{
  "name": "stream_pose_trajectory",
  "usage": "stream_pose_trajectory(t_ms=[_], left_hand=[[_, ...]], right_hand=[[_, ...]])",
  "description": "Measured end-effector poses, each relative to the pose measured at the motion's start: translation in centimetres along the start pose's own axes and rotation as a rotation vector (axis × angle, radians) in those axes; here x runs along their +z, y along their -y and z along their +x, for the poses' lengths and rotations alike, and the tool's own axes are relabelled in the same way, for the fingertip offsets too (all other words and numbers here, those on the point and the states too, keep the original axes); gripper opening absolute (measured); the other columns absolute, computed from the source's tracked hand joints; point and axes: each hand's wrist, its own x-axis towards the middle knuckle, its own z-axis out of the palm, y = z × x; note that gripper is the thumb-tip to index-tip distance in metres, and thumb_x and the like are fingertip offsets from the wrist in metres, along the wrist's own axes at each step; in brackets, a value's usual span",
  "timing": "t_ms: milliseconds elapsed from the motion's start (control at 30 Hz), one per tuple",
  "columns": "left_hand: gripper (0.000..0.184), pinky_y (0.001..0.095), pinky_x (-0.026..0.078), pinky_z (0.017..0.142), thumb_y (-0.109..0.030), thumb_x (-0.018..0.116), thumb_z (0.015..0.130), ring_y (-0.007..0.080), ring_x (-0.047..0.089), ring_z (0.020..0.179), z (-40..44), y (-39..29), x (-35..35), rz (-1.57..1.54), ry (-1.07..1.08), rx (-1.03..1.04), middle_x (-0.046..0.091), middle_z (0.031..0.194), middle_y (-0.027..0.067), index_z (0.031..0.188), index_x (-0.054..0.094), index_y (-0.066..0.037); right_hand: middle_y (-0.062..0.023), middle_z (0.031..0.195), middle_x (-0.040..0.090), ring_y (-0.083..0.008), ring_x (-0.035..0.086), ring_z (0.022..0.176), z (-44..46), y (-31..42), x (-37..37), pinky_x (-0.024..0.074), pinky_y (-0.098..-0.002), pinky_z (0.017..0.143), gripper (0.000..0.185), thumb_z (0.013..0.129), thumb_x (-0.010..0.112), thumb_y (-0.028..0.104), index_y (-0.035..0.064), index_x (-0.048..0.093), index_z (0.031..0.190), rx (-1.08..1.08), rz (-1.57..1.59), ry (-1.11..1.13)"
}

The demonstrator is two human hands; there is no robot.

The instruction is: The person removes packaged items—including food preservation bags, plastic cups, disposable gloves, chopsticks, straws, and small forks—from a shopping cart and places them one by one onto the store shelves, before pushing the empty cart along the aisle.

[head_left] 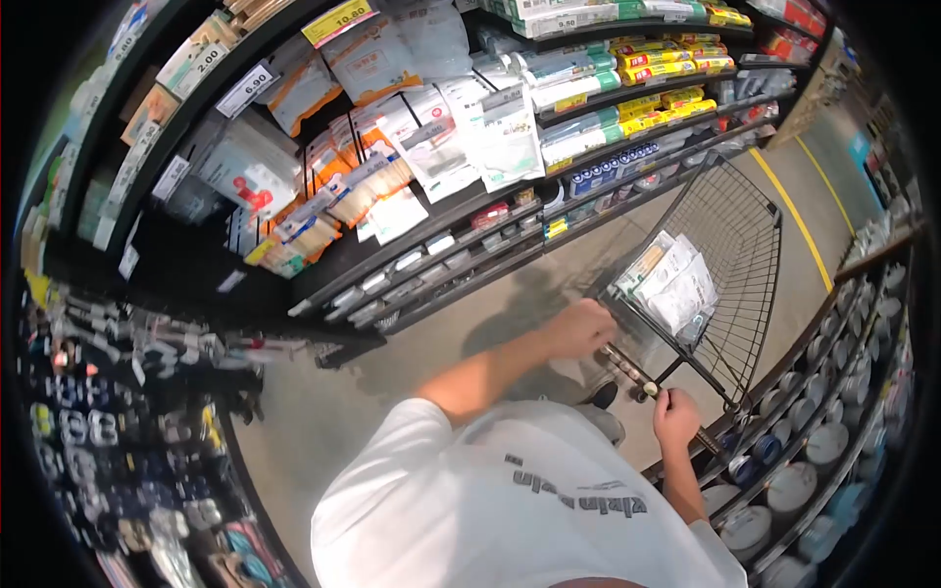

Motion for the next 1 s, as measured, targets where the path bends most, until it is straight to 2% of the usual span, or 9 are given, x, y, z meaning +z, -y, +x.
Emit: stream_pose_trajectory(t_ms=[133,400,500,600,700,733,833,967,1000], left_hand=[[0.022,0.0408,0.041,0.095,-0.03,0.065,0.084,0.0263,0.059,0.091,-4.8,1.3,-1.8,0.135,-0.038,0.252,0.064,0.082,0.0068,0.089,0.069,-0.009],[0.022,0.0384,0.043,0.091,-0.029,0.062,0.086,0.0271,0.063,0.085,-10.7,1.8,-5.4,0.101,-0.034,0.096,0.067,0.08,0.0076,0.081,0.071,-0.009],[0.017,0.0381,0.044,0.091,-0.025,0.062,0.084,0.0262,0.064,0.088,-11.5,2.3,-6.8,0.071,0.022,-0.035,0.067,0.083,0.0078,0.082,0.07,-0.01],[0.015,0.0375,0.043,0.095,-0.023,0.062,0.083,0.0257,0.064,0.089,-11.9,3.7,-7.0,0.092,-0.115,0.051,0.067,0.084,0.0079,0.084,0.07,-0.01],[0.015,0.0386,0.043,0.096,-0.018,0.061,0.079,0.0258,0.064,0.088,-11.2,4.4,-7.0,0.182,-0.034,0.005,0.069,0.085,0.0079,0.086,0.07,-0.009],[0.014,0.0391,0.043,0.096,-0.018,0.061,0.079,0.026,0.064,0.086,-10.8,4.2,-7.2,0.193,-0.043,-0.008,0.069,0.083,0.0083,0.085,0.07,-0.009],[0.012,0.041,0.043,0.095,-0.016,0.061,0.079,0.0265,0.064,0.082,-9.2,3.8,-7.2,0.201,-0.082,0.052,0.068,0.079,0.0079,0.082,0.069,-0.008],[0.012,0.0429,0.043,0.093,-0.016,0.064,0.076,0.0272,0.062,0.084,-6.6,4.0,-6.7,0.266,0.001,0.087,0.068,0.086,0.008,0.083,0.067,-0.008],[0.013,0.0429,0.043,0.093,-0.017,0.065,0.077,0.0261,0.062,0.085,-5.7,4.0,-6.6,0.287,0.115,0.046,0.068,0.089,0.0068,0.086,0.067,-0.008]], right_hand=[[-0.0159,0.071,0.062,-0.0377,0.061,0.07,-2.2,5.2,0.1,0.0465,-0.0474,0.062,0.022,0.087,0.059,0.026,0.0074,0.064,0.076,0.105,-0.108,0.054],[-0.02,0.076,0.065,-0.0408,0.063,0.076,-6.2,13.1,0.8,0.0485,-0.0486,0.068,0.034,0.092,0.052,0.035,0.0062,0.068,0.083,0.296,-0.053,0.255],[-0.0225,0.079,0.066,-0.0408,0.064,0.077,-6.5,15.1,0.8,0.05,-0.0469,0.069,0.038,0.094,0.051,0.038,0.0052,0.069,0.087,0.378,0.015,0.467],[-0.0227,0.076,0.065,-0.039,0.065,0.073,-5.8,15.7,0.8,0.0503,-0.0445,0.067,0.039,0.093,0.054,0.038,0.0032,0.069,0.088,0.399,0.215,0.557],[-0.0201,0.074,0.064,-0.0351,0.063,0.067,-4.0,16.8,0.2,0.0503,-0.04,0.063,0.021,0.087,0.064,0.019,-0.0009,0.066,0.083,0.177,0.305,0.357],[-0.0184,0.074,0.061,-0.0334,0.061,0.068,-2.4,16.8,0.1,0.0488,-0.0396,0.063,0.015,0.085,0.063,0.014,0.0004,0.064,0.081,0.036,0.362,0.261],[-0.0166,0.073,0.059,-0.032,0.06,0.066,2.1,13.9,1.3,0.0472,-0.039,0.06,0.011,0.085,0.063,0.011,0.0007,0.063,0.082,-0.001,0.371,0.103],[-0.0181,0.086,0.067,-0.0324,0.066,0.076,9.1,4.5,5.5,0.0526,-0.0409,0.069,0.023,0.083,0.065,0.023,0.0008,0.067,0.09,0.269,0.293,0.207],[-0.0191,0.092,0.068,-0.0333,0.067,0.082,10.6,1.0,7.8,0.0523,-0.0402,0.074,0.033,0.081,0.067,0.029,-0.0002,0.067,0.096,0.422,0.26,0.284]])
